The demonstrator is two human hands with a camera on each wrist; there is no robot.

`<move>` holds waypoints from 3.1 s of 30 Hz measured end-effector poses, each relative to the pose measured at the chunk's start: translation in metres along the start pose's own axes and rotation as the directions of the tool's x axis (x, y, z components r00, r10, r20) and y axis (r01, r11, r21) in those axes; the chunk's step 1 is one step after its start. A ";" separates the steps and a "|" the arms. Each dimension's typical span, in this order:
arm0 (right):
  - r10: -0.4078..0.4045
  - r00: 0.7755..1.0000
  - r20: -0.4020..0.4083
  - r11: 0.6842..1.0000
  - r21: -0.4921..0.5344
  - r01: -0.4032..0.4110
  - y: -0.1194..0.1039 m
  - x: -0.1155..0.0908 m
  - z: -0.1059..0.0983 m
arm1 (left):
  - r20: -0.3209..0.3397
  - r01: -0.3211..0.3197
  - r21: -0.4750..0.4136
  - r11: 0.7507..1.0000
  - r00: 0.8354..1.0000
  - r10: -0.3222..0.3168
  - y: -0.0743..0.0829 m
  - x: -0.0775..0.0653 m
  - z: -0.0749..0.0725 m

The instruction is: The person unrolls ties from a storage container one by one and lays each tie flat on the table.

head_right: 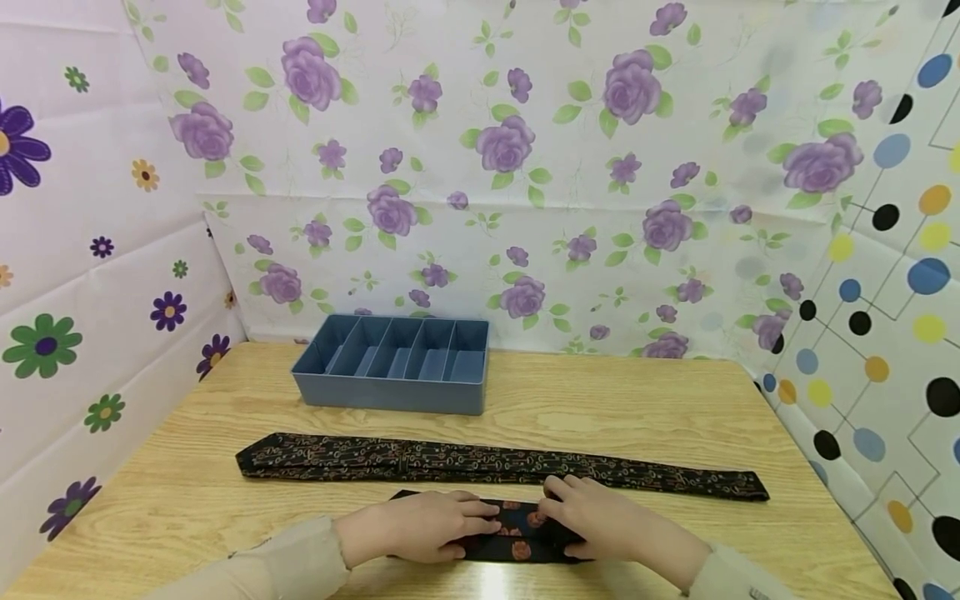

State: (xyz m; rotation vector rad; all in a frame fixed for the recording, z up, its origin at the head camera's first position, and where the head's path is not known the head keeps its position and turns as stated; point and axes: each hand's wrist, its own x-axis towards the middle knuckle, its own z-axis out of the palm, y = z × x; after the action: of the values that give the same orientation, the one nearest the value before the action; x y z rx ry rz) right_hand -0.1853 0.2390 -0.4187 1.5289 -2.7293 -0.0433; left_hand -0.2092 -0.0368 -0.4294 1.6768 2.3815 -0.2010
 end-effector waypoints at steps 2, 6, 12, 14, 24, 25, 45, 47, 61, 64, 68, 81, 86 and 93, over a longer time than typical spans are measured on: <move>0.004 1.000 0.005 1.000 -0.003 -0.004 0.001 -0.002 0.001 | 0.001 -0.001 0.001 1.000 1.000 0.001 0.000 0.000 0.000; 0.010 1.000 -0.010 1.000 0.000 -0.010 0.002 -0.005 0.003 | 0.006 0.002 -0.005 1.000 1.000 -0.002 0.001 -0.001 -0.001; 0.000 0.998 -0.064 1.000 -0.012 -0.001 0.006 -0.010 0.007 | 0.003 0.009 -0.008 1.000 1.000 -0.009 0.002 -0.003 -0.001; -0.003 0.998 -0.065 1.000 -0.004 0.002 0.007 -0.011 0.008 | 0.000 0.011 -0.010 1.000 1.000 -0.011 0.002 -0.003 0.000; 0.049 0.999 0.021 0.995 0.087 -0.050 0.013 -0.017 0.003 | -0.020 0.018 -0.027 0.999 1.000 -0.018 0.002 -0.004 0.000; 0.055 0.998 0.028 0.994 0.094 -0.058 0.013 -0.017 0.002 | -0.021 0.017 -0.027 0.999 1.000 -0.018 0.001 -0.004 0.000; 0.121 0.989 0.083 0.990 0.066 -0.126 0.009 -0.001 -0.002 | -0.047 0.049 -0.082 0.995 0.998 -0.053 -0.011 -0.023 0.005; 0.124 0.989 0.079 0.990 0.059 -0.129 0.008 0.001 0.000 | -0.048 0.054 -0.098 0.994 0.997 -0.059 -0.013 -0.026 0.006; 0.111 0.993 0.039 0.989 0.095 -0.115 0.001 0.011 -0.001 | -0.022 0.095 -0.167 0.981 0.995 -0.100 -0.020 -0.041 0.004; 0.112 0.992 0.050 0.987 0.107 -0.117 0.000 0.012 -0.002 | -0.019 0.104 -0.171 0.980 0.994 -0.108 -0.021 -0.042 0.004; 0.102 0.994 0.045 0.987 0.118 -0.106 0.000 0.013 -0.002 | -0.006 0.114 -0.172 0.978 0.993 -0.117 -0.021 -0.041 0.004; 0.069 0.998 0.006 0.990 0.125 -0.070 0.003 0.013 0.003 | -0.009 0.132 -0.103 0.986 0.991 -0.134 -0.018 -0.026 -0.003; 0.107 0.993 0.045 0.983 0.144 -0.113 0.002 0.013 0.003 | -0.118 0.101 0.046 0.994 0.989 -0.095 -0.009 -0.017 -0.003; 0.105 0.993 0.046 0.980 0.163 -0.112 0.001 0.013 0.003 | -0.156 0.062 0.063 0.996 0.986 -0.051 -0.001 -0.002 0.000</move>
State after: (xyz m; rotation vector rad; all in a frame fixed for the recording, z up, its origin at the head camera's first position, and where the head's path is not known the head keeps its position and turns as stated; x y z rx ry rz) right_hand -0.1934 0.2286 -0.4215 1.4239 -2.9064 0.1611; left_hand -0.2095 -0.0388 -0.4289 1.7137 2.5647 -0.1684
